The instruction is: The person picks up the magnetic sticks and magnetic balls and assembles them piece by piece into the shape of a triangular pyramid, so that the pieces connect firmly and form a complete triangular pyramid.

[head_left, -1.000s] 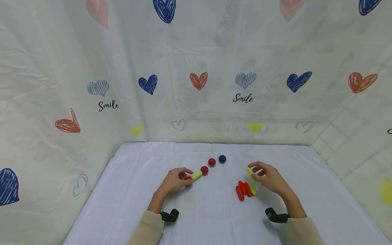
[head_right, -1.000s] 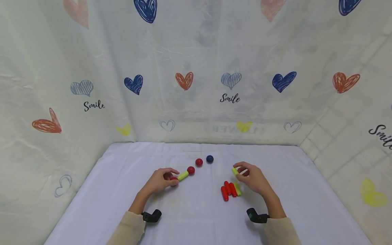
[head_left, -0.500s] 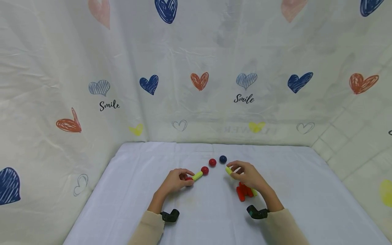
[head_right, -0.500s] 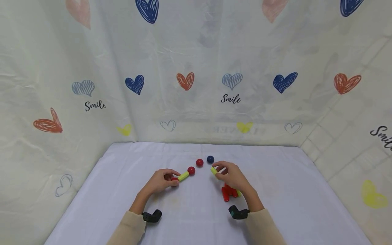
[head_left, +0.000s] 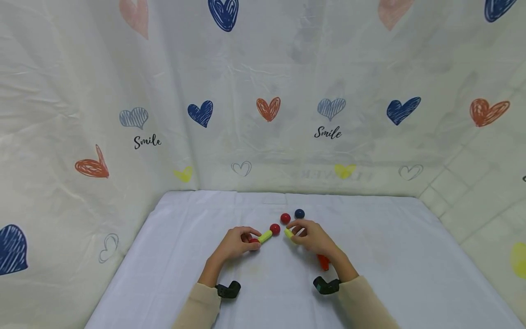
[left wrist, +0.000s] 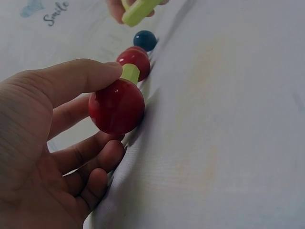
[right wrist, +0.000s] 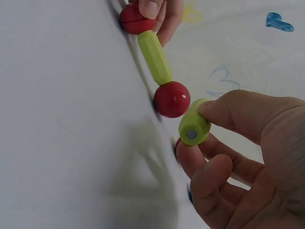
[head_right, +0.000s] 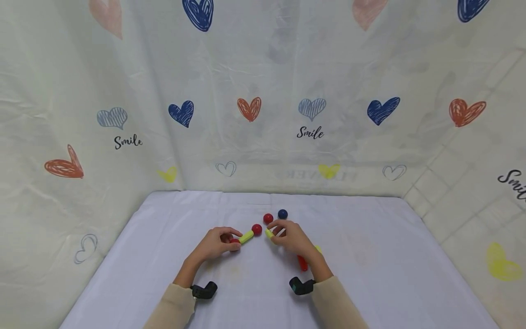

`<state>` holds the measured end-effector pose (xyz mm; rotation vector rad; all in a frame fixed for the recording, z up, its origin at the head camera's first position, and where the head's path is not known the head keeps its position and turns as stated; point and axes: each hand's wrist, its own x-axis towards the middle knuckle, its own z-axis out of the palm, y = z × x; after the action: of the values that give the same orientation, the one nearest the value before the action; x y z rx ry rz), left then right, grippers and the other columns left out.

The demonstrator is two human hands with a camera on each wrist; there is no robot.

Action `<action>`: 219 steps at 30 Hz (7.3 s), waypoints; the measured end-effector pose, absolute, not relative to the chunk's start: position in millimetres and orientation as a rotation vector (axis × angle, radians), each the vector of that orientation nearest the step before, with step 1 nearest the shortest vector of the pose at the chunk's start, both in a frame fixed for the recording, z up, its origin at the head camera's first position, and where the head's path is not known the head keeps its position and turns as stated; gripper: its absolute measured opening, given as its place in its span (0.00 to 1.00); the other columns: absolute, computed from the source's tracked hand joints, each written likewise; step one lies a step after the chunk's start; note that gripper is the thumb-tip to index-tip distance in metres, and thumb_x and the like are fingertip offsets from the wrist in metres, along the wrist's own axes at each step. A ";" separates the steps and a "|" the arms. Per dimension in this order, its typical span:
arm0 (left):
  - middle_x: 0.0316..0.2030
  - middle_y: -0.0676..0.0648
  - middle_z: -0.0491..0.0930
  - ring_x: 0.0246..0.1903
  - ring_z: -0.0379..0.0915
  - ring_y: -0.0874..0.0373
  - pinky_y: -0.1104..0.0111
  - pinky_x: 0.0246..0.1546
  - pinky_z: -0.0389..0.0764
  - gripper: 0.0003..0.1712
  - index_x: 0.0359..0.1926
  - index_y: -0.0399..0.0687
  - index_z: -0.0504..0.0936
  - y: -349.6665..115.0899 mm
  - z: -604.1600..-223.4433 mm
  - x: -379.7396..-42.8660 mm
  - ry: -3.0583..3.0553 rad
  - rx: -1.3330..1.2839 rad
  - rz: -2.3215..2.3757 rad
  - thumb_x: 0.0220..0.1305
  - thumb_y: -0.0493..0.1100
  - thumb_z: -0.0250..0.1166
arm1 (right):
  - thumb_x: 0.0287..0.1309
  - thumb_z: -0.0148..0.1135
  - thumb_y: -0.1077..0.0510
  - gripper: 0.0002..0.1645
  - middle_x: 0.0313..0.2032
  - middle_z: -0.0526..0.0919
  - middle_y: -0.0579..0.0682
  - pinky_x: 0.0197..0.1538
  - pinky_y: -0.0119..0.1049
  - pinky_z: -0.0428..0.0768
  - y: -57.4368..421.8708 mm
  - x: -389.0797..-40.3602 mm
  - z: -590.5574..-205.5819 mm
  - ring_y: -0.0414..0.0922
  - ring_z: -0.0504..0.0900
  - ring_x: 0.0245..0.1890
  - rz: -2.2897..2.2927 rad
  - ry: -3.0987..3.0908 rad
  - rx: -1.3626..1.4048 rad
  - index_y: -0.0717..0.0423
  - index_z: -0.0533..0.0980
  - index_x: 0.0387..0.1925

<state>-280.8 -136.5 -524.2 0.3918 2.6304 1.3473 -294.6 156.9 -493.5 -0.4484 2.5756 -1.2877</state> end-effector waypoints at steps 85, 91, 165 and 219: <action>0.35 0.55 0.84 0.36 0.76 0.60 0.67 0.39 0.76 0.11 0.49 0.63 0.87 -132.1 -519.0 -278.7 2.625 0.479 1.299 0.66 0.53 0.70 | 0.66 0.66 0.58 0.16 0.41 0.84 0.47 0.46 0.37 0.78 144.1 -292.9 -493.4 0.45 0.80 0.44 -1.292 2.568 -0.527 0.56 0.79 0.54; 0.36 0.54 0.83 0.36 0.76 0.59 0.66 0.39 0.76 0.10 0.48 0.60 0.86 -133.6 -520.8 -278.7 2.647 0.479 1.319 0.66 0.51 0.70 | 0.68 0.64 0.57 0.17 0.43 0.84 0.49 0.48 0.38 0.78 162.6 -296.7 -488.2 0.46 0.80 0.45 -1.346 2.602 -0.462 0.57 0.78 0.55; 0.39 0.53 0.84 0.37 0.76 0.59 0.64 0.41 0.77 0.11 0.50 0.57 0.86 -136.5 -525.8 -282.2 2.690 0.423 1.371 0.68 0.49 0.69 | 0.61 0.66 0.66 0.18 0.50 0.79 0.55 0.26 0.37 0.83 136.9 -307.9 -501.2 0.46 0.84 0.30 -1.359 2.395 -0.355 0.53 0.78 0.52; 0.36 0.52 0.81 0.35 0.74 0.58 0.65 0.37 0.75 0.11 0.47 0.57 0.85 -134.2 -522.7 -280.0 2.691 0.396 1.372 0.65 0.49 0.72 | 0.66 0.65 0.58 0.18 0.42 0.79 0.54 0.32 0.38 0.81 273.7 -265.4 -487.3 0.48 0.78 0.34 -1.193 2.615 -0.174 0.56 0.77 0.56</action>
<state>-280.0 -134.2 -522.7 0.3960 2.6915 1.3717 -265.4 273.7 -487.3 -0.1737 2.6152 -1.1934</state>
